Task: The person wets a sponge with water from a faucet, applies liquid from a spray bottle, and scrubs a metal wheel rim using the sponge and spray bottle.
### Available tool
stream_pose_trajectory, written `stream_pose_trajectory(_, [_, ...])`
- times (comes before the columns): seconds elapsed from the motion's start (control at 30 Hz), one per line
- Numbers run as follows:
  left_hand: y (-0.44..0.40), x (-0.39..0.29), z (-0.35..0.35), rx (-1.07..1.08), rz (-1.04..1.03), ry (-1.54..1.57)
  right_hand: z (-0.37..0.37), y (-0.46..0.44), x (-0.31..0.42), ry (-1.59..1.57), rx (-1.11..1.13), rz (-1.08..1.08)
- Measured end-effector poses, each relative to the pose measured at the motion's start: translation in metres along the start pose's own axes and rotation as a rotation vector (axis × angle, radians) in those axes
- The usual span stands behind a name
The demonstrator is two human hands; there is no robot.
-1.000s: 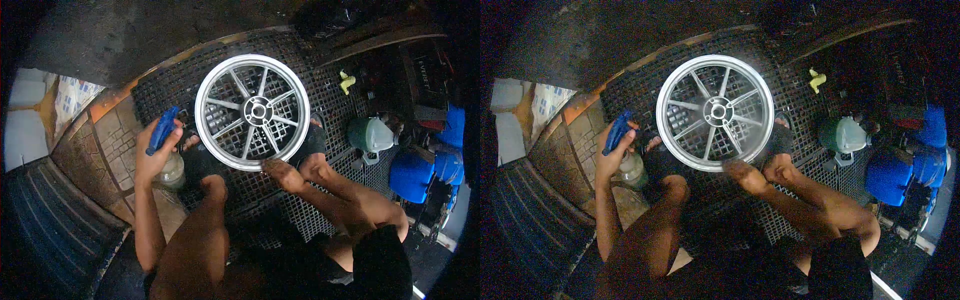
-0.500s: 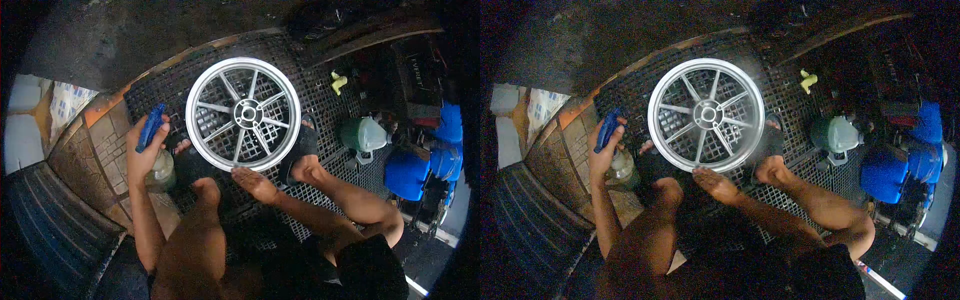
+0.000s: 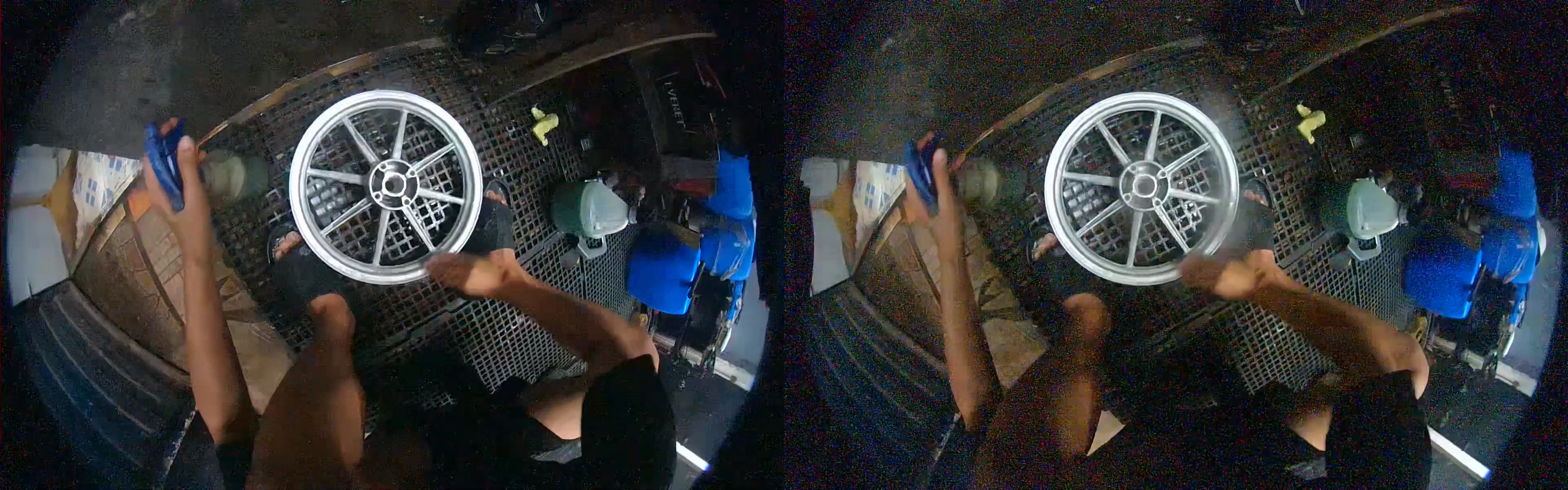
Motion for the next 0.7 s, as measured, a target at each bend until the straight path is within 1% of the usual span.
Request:
stream_pose_trajectory(0.03, [0.002,0.002,-0.008,0.004,-0.023,0.01,0.005,-0.012,0.0,0.01,-0.012,-0.019])
stream_pose_trajectory(0.07, [0.005,0.007,-0.018,0.005,-0.041,0.027,0.007,-0.016,-0.006,-0.056,-0.023,-0.041])
stream_pose_trajectory(0.1, [0.0,0.024,-0.025,0.005,-0.069,0.069,-0.008,-0.012,-0.013,-0.335,-0.025,-0.051])
stream_pose_trajectory(0.13, [-0.001,0.021,-0.031,0.034,-0.049,0.037,-0.014,-0.015,-0.01,-0.613,-0.031,-0.061])
stream_pose_trajectory(0.17, [0.0,0.016,-0.039,0.069,-0.027,0.004,-0.009,-0.007,-0.006,-0.253,0.075,0.041])
stream_pose_trajectory(0.2, [-0.001,0.013,-0.043,0.095,-0.009,-0.032,0.0,-0.012,-0.021,0.027,0.11,0.049])
stream_pose_trajectory(0.23, [-0.003,0.026,-0.041,0.08,-0.054,-0.159,0.009,-0.016,-0.038,0.305,0.144,0.068])
stream_pose_trajectory(0.27, [0.003,0.027,-0.036,0.012,-0.041,-0.154,0.022,-0.023,-0.059,0.489,0.111,-0.024])
stream_pose_trajectory(0.3, [0.014,0.026,-0.03,-0.053,-0.026,-0.149,0.033,-0.02,-0.062,0.413,0.068,0.002])
stream_pose_trajectory(0.33, [0.022,0.025,-0.022,-0.129,-0.02,-0.141,0.028,-0.02,-0.061,0.431,0.087,0.075])
stream_pose_trajectory(0.37, [0.039,0.037,-0.018,-0.151,0.008,-0.154,0.019,-0.015,-0.061,0.448,0.105,0.145])
stream_pose_trajectory(0.4, [0.064,0.052,-0.013,-0.168,0.039,-0.168,0.03,-0.02,-0.056,0.443,0.153,0.199])
stream_pose_trajectory(0.43, [0.093,0.067,-0.021,-0.113,0.237,-0.103,0.043,-0.025,-0.049,0.435,0.2,0.252])
stream_pose_trajectory(0.47, [0.127,0.081,-0.032,-0.059,0.435,-0.038,0.043,-0.036,-0.095,0.31,0.245,0.054])
stream_pose_trajectory(0.53, [0.172,0.087,-0.066,0.297,0.099,-0.521,0.065,-0.045,-0.091,0.303,0.195,-0.029])
stream_pose_trajectory(0.57, [0.186,0.097,-0.078,0.477,0.15,-0.606,0.044,-0.044,-0.115,0.36,0.332,-0.051])
stream_pose_trajectory(0.6, [0.203,0.105,-0.089,0.664,0.206,-0.688,0.012,-0.035,-0.154,0.41,0.472,-0.076])
stream_pose_trajectory(0.63, [0.204,0.094,-0.092,0.686,0.203,-0.709,0.017,-0.042,-0.157,0.47,0.525,-0.105])
stream_pose_trajectory(0.7, [0.2,0.096,-0.092,0.699,0.195,-0.731,0.031,-0.056,-0.162,0.593,0.637,-0.153])
Point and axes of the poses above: each hand's wrist, its own y-axis away from the middle knuckle, its own z-axis out of the back of the hand, x = y × z, the point moved 9 cm from there along -y, towards the middle knuckle, and after that the axes turned 1 degree about y, right-handed, at the moved point
